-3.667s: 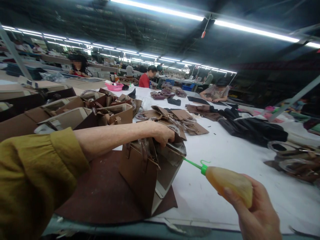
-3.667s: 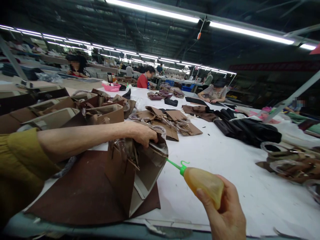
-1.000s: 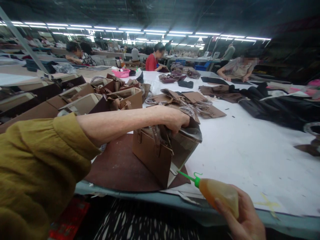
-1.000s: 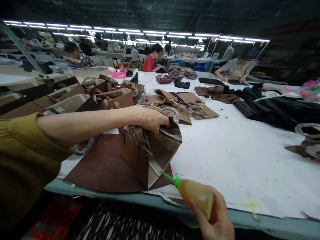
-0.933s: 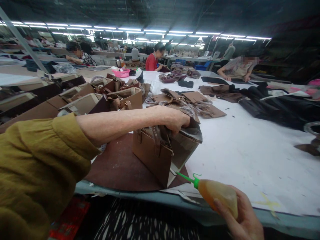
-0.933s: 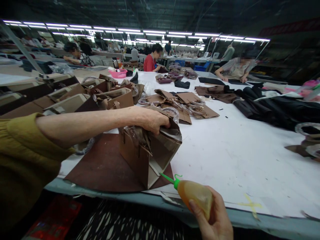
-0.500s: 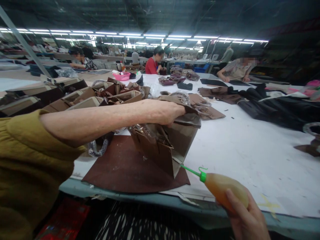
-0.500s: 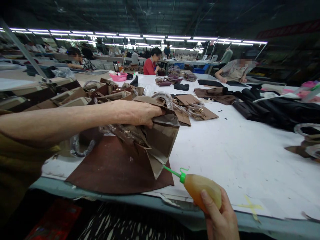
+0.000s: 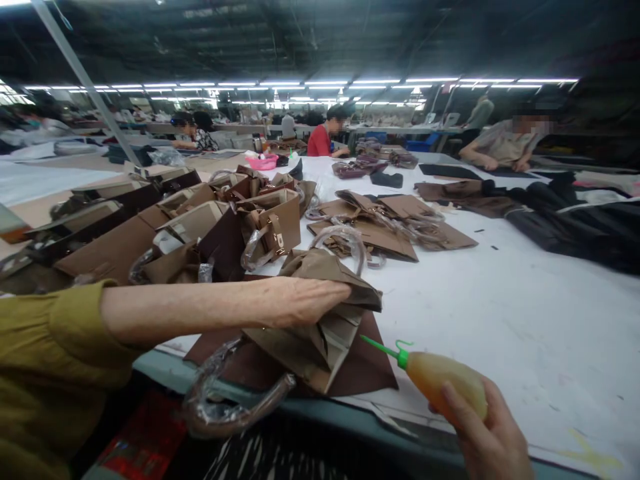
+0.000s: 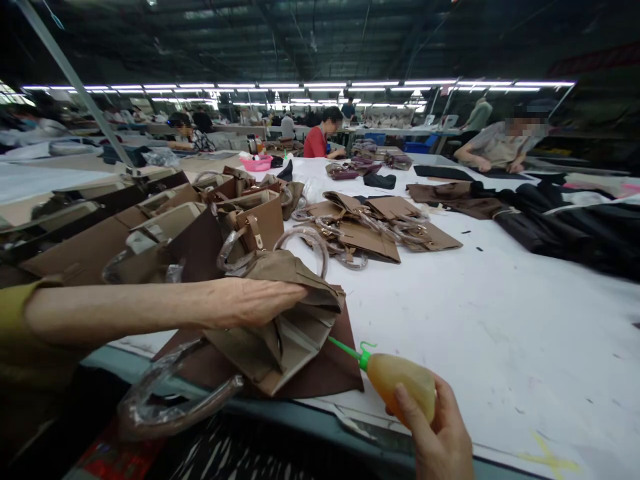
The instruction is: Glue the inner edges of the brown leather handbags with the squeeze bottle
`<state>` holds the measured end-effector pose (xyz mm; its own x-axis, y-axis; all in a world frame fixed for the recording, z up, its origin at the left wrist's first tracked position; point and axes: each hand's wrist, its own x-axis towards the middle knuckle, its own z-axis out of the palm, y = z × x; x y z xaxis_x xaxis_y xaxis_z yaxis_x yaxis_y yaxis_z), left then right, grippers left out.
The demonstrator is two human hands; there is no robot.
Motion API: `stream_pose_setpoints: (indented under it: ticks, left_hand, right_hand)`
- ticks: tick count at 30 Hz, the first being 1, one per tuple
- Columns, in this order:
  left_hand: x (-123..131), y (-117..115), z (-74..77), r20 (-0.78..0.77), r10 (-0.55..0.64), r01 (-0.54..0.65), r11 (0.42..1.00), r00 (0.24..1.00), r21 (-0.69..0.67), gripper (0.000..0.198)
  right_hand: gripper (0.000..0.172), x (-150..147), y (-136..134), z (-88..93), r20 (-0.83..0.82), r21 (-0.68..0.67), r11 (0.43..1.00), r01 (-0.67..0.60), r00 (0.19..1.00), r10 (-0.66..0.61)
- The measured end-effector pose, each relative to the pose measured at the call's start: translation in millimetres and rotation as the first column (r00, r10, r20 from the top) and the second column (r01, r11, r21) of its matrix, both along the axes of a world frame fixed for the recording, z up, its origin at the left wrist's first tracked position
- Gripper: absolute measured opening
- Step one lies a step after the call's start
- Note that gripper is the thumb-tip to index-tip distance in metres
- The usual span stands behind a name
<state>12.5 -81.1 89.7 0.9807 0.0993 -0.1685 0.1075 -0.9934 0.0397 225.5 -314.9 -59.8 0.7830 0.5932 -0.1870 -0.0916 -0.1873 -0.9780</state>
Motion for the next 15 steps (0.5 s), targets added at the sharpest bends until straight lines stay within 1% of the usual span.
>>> stream_pose_setpoints:
  ticks: [2,3,6,11,15]
  left_hand:
    - [-1,9,-8.3,-0.011,0.034,-0.035,0.994,0.999,-0.099,0.047]
    - [0,12,-11.4,0.000,0.071,-0.070,0.988,0.997,-0.134,0.045]
    - [5,18,-17.3,0.024,0.141,-0.134,0.971,0.990,-0.197,0.037]
    - [10,14,-22.1,0.065,0.191,-0.173,0.962,0.980,-0.209,0.028]
    - [-2,8,-29.1,0.082,0.200,-0.185,0.969,0.976,-0.167,0.032]
  right_hand:
    - [0.061,2,5,1.9,0.080,-0.050,0.999,0.010,0.997,-0.005]
    - [0.062,3,9,3.2,0.107,-0.058,0.998,0.020,0.994,-0.014]
    - [0.063,4,24,4.3,0.151,-0.050,0.998,0.045,0.988,-0.037]
    - [0.065,7,41,-4.3,0.156,-0.038,0.999,0.005,0.988,0.001]
    - [0.060,8,46,-8.5,0.148,-0.015,0.999,-0.034,0.988,0.036]
